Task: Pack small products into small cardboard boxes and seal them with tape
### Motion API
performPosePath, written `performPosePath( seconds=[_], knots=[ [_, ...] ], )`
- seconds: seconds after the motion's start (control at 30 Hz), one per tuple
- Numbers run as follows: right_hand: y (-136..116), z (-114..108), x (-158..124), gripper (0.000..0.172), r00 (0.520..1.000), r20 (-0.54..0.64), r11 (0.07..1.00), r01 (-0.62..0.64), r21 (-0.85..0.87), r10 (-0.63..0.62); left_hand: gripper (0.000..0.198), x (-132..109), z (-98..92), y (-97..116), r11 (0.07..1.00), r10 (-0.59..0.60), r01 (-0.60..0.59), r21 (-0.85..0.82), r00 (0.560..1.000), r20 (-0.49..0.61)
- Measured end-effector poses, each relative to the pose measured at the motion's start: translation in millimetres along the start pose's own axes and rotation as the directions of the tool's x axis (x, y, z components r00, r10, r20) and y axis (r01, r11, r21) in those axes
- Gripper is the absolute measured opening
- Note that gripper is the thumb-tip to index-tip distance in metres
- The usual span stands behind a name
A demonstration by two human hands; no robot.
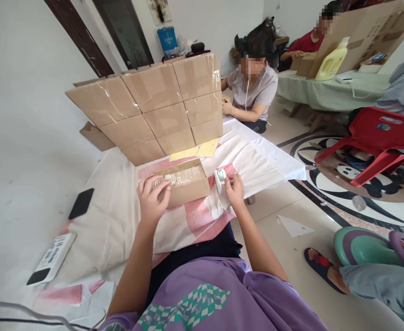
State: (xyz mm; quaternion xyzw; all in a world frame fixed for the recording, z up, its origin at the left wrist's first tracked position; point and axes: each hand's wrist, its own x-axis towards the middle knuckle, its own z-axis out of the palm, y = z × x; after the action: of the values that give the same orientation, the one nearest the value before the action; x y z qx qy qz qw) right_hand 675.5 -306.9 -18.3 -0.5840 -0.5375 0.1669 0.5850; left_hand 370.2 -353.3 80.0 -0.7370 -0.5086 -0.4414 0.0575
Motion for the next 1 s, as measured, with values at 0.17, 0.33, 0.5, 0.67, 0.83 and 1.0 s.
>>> performPosePath(
  seconds=[0.17, 0.33, 0.5, 0.67, 0.83, 1.0],
  knots=[
    [-1, -2, 1, 0.028, 1.000, 0.011, 1.000, 0.022, -0.002, -0.022, 0.019, -32, 68.0, 47, 0.928, 0.306, -0.229, -0.294, 0.920, 0.247],
    [-8, -5, 0, 0.035, 1.000, 0.014, 1.000, 0.017, -0.004, -0.016, 0.065, -22, 146.5, 89, 0.898, 0.355, -0.208, -0.388, 0.863, 0.359],
    [-6, -5, -1, 0.041, 1.000, -0.002, 1.000, -0.012, -0.011, 0.012, 0.078, -2, 189.4, 90, 0.933, 0.226, -0.094, -0.348, 0.904, 0.363],
    [-2, -3, 0, 0.044, 1.000, 0.000, 0.999, -0.026, 0.018, 0.026, 0.080, -10, 203.4, 83, 0.919, 0.202, -0.081, -0.387, 0.938, 0.281],
    [0, -3, 0, 0.048, 0.999, 0.014, 0.999, -0.040, 0.012, 0.040, 0.085, -11, 205.7, 83, 0.916, 0.171, -0.043, -0.398, 0.941, 0.292],
    [1, -4, 2, 0.054, 0.998, 0.049, 0.999, -0.038, -0.025, 0.039, 0.086, -7, 204.3, 86, 0.916, 0.112, 0.025, -0.401, 0.943, 0.313]
  ],
)
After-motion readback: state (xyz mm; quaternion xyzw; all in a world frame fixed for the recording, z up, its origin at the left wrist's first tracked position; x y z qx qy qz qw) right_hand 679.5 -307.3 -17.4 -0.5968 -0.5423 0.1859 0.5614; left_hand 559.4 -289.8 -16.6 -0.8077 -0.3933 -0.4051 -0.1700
